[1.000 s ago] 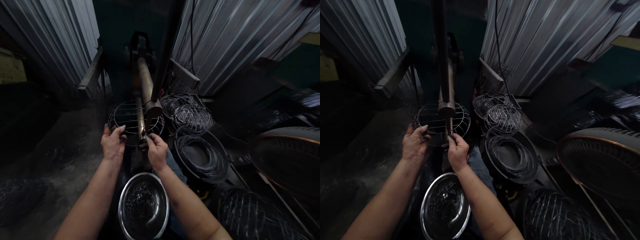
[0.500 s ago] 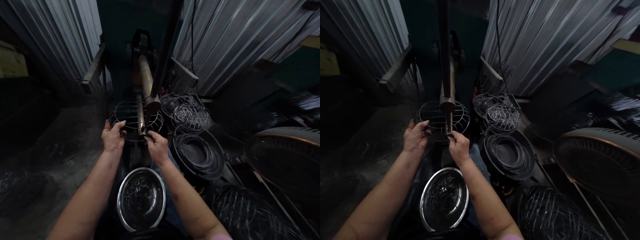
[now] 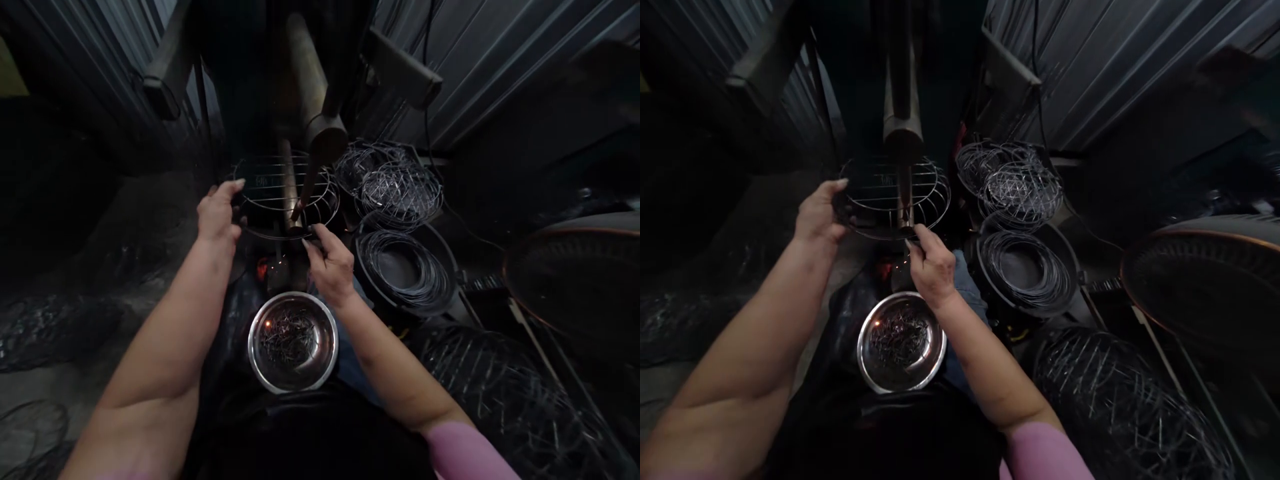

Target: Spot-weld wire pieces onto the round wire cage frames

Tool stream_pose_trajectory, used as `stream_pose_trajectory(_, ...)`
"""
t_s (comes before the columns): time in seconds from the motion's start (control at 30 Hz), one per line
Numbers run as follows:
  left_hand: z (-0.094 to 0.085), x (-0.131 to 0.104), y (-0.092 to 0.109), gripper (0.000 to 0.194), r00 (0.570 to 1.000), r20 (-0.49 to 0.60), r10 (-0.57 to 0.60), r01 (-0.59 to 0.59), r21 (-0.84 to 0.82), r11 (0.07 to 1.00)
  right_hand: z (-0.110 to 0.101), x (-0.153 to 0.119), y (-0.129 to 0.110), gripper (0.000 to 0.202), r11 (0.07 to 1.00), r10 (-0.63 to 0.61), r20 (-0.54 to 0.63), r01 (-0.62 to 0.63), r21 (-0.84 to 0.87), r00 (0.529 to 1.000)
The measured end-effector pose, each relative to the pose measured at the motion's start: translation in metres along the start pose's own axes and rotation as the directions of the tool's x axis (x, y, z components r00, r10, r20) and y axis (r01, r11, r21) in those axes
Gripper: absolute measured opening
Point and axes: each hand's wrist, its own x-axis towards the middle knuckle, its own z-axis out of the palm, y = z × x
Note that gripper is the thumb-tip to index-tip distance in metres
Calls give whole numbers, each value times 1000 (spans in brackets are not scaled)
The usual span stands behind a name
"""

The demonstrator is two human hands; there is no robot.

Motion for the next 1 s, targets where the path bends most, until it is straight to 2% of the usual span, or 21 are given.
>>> stream_pose_trajectory(0.07,0,17,3,36,997,77,-14,4,130,991,-3,-21,0,26,998,-8,93,13,-57,996)
stream_pose_trajectory(0.1,0,23,4,34,994,106,-37,18,175,984,-2,-32,0,26,995,10,195,10,-103,981)
stream_pose_trajectory(0.13,-1,27,5,32,991,119,-54,30,198,980,0,-43,0,25,987,51,325,3,-162,944)
stream_pose_trajectory(0.17,-3,29,5,31,990,122,-69,43,205,978,4,-54,0,25,972,117,460,-7,-234,880)
stream_pose_trajectory(0.23,-7,25,6,31,991,106,-81,60,185,981,17,-73,0,25,916,303,652,-23,-400,695)
stream_pose_trajectory(0.3,-13,14,6,33,995,71,-67,57,132,990,34,-88,1,26,829,491,697,-34,-559,522)
stream_pose_trajectory(0.33,-16,6,6,34,997,50,-55,50,101,994,42,-94,2,29,786,561,683,-41,-617,468)
stream_pose_trajectory(0.4,-21,-10,5,38,1000,5,-30,30,47,998,54,-103,1,33,744,622,663,-48,-667,416)
stream_pose_trajectory(0.47,-26,-24,4,42,999,-37,-20,20,4,1000,58,-109,-1,32,760,603,682,-39,-649,415)
stream_pose_trajectory(0.53,-30,-34,3,49,998,-66,-22,20,-35,999,54,-111,-2,32,798,552,709,-30,-602,439)
stream_pose_trajectory(0.7,-36,-46,0,63,998,-50,-24,18,-114,993,27,-104,3,33,883,438,737,-95,-459,514)
stream_pose_trajectory(0.8,-33,-51,-2,68,998,-55,-43,36,-128,991,15,-96,9,35,886,435,730,-103,-453,527)
stream_pose_trajectory(0.9,-26,-54,-6,73,996,-55,-64,55,-157,986,21,-92,9,33,832,498,690,-64,-552,525)
stream_pose_trajectory(1.0,-20,-55,-12,78,996,-48,-78,69,-174,982,43,-96,4,33,765,586,652,-65,-640,482)
